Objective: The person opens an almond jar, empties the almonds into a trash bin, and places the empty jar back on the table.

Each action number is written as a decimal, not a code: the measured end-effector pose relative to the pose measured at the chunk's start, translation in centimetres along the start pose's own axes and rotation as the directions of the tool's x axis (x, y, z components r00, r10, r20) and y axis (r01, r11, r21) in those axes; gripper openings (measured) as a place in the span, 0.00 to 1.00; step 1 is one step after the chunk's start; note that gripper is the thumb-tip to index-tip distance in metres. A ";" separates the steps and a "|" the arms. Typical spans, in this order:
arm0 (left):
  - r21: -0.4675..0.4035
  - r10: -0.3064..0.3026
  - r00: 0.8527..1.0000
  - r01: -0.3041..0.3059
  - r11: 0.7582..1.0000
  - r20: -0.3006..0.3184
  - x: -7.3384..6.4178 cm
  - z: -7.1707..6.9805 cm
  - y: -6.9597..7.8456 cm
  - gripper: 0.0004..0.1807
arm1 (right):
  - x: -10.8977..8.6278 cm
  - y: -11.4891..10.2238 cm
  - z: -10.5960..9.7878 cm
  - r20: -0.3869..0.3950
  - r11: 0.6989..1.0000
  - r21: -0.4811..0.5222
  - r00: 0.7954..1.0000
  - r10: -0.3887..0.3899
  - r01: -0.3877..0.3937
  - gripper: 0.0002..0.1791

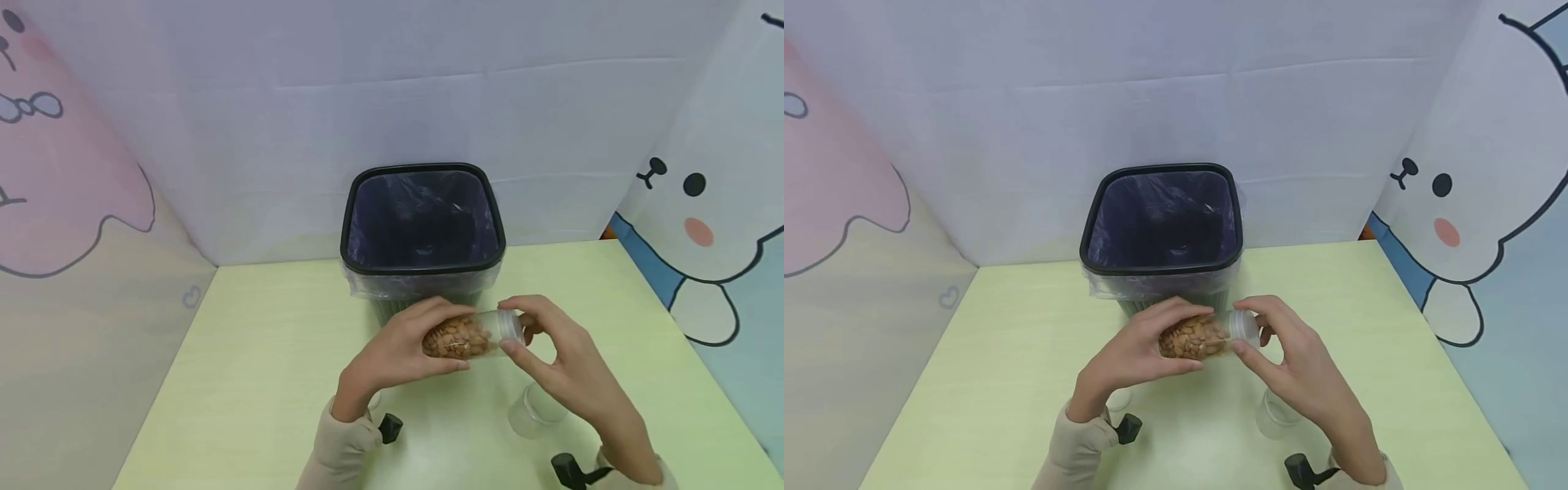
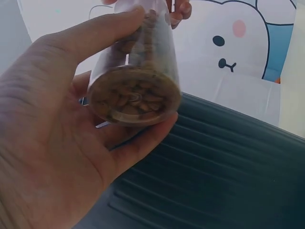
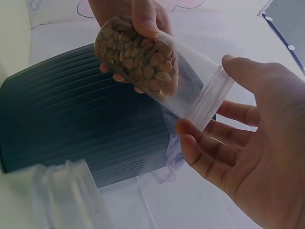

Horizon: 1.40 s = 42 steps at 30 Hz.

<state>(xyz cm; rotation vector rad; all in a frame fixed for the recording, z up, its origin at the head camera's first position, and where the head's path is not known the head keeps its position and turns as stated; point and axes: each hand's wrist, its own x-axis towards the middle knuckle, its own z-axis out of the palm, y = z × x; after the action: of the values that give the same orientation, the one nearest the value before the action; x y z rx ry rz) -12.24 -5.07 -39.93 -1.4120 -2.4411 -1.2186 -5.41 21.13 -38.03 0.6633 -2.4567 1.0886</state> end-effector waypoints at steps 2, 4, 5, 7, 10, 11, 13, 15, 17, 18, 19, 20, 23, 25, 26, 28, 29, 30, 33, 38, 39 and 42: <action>-0.009 -0.015 1.000 0.015 1.000 0.016 -0.1 0.0 0.1 0.40 | 0.0 -0.1 0.0 0.005 1.000 -0.007 1.000 -0.005 0.005 0.34; -0.019 -0.029 0.999 0.030 0.999 0.036 -0.1 0.1 0.1 0.40 | 0.0 -0.1 0.0 0.005 1.000 -0.010 1.000 -0.023 0.023 0.35; -0.022 -0.033 0.998 0.034 0.999 0.046 -0.1 0.1 0.1 0.41 | 0.0 -0.2 0.0 0.005 0.999 -0.012 0.999 -0.034 0.034 0.35; -0.023 -0.037 0.997 0.038 0.999 0.062 -0.1 0.2 0.2 0.41 | 0.0 -0.3 0.0 0.007 0.999 -0.014 0.999 -0.051 0.051 0.36; -0.019 -0.033 0.996 0.035 0.999 0.077 -0.1 0.2 0.3 0.42 | -0.1 -0.3 0.1 0.016 0.998 -0.014 0.998 -0.061 0.061 0.36; -0.013 -0.031 0.996 0.032 0.999 0.081 -0.2 0.2 0.3 0.42 | -0.1 -0.4 0.1 0.021 0.998 -0.014 0.998 -0.058 0.058 0.36; -0.009 -0.026 0.996 0.027 1.000 0.089 -0.2 0.2 0.3 0.42 | -0.2 -0.4 0.1 0.027 0.998 -0.014 0.998 -0.059 0.059 0.36; -0.007 -0.017 0.995 0.018 1.000 0.094 -0.2 0.3 0.2 0.43 | -0.2 -0.4 0.1 0.028 0.997 -0.010 0.997 -0.074 0.075 0.36; -0.010 -0.010 0.995 0.011 1.000 0.099 -0.1 0.2 0.2 0.43 | -0.1 -0.3 0.1 0.021 0.995 0.001 0.995 -0.100 0.100 0.36; -0.019 -0.010 0.995 0.012 1.000 0.103 0.0 0.2 0.2 0.44 | -0.1 -0.3 0.1 0.014 0.993 0.007 0.993 -0.116 0.115 0.35; -0.031 -0.013 0.994 0.016 0.999 0.110 0.1 0.2 0.2 0.44 | -0.1 -0.3 0.1 0.005 0.991 0.013 0.991 -0.133 0.133 0.33; -0.045 -0.018 0.993 0.024 0.999 0.120 0.1 0.2 0.3 0.44 | 0.0 -0.3 0.1 -0.005 0.988 0.020 0.989 -0.151 0.151 0.32; -0.084 -0.044 0.987 0.057 0.995 0.153 0.2 0.3 0.5 0.45 | 0.0 -0.3 0.1 -0.025 0.983 0.033 0.983 -0.181 0.182 0.28; -0.108 -0.052 0.984 0.071 0.992 0.170 0.1 0.4 0.6 0.46 | 0.0 -0.4 0.2 -0.032 0.981 0.038 0.981 -0.191 0.193 0.27; -0.115 -0.053 0.984 0.073 0.991 0.173 0.0 0.4 0.6 0.46 | 0.0 -0.4 0.2 -0.032 0.980 0.041 0.981 -0.193 0.194 0.27; -0.128 -0.052 0.983 0.075 0.989 0.177 -0.1 0.5 0.5 0.46 | -0.1 -0.4 0.3 -0.032 0.980 0.049 0.981 -0.193 0.194 0.27; -0.134 -0.051 0.982 0.076 0.988 0.183 -0.1 0.6 0.4 0.46 | -0.1 -0.4 0.4 -0.033 0.979 0.052 0.981 -0.194 0.195 0.27; -0.138 -0.052 0.981 0.079 0.987 0.187 -0.1 0.6 0.4 0.46 | -0.1 -0.4 0.4 -0.035 0.978 0.056 0.979 -0.199 0.201 0.26; -0.140 -0.060 0.978 0.090 0.986 0.202 -0.3 0.8 0.3 0.47 | -0.2 -0.4 0.6 -0.028 0.977 0.060 0.979 -0.204 0.206 0.26; -0.140 -0.056 0.977 0.086 0.986 0.208 -0.3 1.0 0.1 0.48 | -0.3 -0.4 0.7 -0.015 0.978 0.055 0.980 -0.199 0.199 0.28; -0.143 -0.053 0.977 0.084 0.986 0.207 -0.2 1.0 0.1 0.48 | -0.3 -0.5 0.7 -0.012 0.978 0.057 0.980 -0.198 0.198 0.28; -0.159 -0.046 0.978 0.080 0.984 0.204 0.0 0.9 0.2 0.49 | -0.2 -0.4 0.6 -0.011 0.975 0.066 0.978 -0.210 0.211 0.27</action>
<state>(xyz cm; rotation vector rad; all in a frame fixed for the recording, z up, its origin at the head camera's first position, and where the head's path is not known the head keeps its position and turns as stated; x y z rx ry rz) -11.76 -4.43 -40.40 -1.5828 -2.5856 -1.3875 -5.17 20.46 -38.30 0.9184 -2.2924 1.0900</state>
